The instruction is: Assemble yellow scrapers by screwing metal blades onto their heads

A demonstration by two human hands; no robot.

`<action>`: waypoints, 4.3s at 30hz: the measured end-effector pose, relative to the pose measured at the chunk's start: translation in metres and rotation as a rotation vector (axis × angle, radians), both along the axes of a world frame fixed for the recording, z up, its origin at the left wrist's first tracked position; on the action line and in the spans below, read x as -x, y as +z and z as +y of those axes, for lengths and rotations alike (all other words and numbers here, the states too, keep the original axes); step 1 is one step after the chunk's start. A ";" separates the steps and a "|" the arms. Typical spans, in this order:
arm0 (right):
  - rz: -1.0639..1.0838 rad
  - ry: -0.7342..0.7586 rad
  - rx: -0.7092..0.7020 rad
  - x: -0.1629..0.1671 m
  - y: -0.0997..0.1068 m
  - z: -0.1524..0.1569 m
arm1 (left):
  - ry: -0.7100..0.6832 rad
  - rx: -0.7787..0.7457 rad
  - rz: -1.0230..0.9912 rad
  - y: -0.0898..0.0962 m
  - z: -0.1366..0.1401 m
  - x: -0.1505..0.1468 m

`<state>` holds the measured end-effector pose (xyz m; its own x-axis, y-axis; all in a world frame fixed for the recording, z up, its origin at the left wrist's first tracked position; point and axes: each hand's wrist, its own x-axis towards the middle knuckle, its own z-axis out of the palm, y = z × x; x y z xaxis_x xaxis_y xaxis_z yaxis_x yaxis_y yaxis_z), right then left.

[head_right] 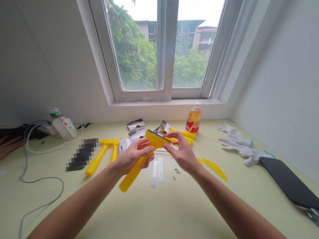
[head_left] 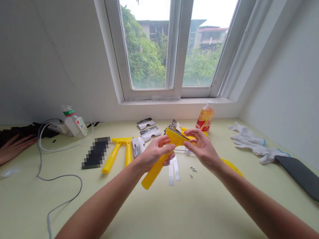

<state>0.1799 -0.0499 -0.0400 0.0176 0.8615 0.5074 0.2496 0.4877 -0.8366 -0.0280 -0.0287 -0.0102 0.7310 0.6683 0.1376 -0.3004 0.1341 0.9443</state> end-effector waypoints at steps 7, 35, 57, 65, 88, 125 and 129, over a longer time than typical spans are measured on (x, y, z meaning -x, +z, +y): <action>0.107 0.110 0.088 0.003 0.004 -0.002 | 0.072 0.004 0.041 -0.003 -0.002 -0.003; 0.163 0.249 0.069 -0.002 0.016 -0.011 | 0.088 -0.112 -0.029 -0.004 -0.006 -0.007; 0.135 0.209 0.003 0.006 0.024 -0.020 | 0.085 -0.138 -0.042 0.002 -0.014 -0.008; 0.201 0.233 0.089 0.007 0.017 -0.015 | 0.106 -0.146 0.009 -0.003 -0.012 -0.007; -1.026 -0.012 0.283 -0.068 -0.006 0.016 | 0.370 -0.139 -0.037 0.009 0.007 0.004; -0.858 -0.060 0.068 -0.108 0.107 -0.061 | 0.601 -0.439 0.001 0.026 0.023 0.025; -0.862 -0.097 0.075 -0.111 0.107 -0.061 | 0.599 -0.426 0.002 0.025 0.024 0.024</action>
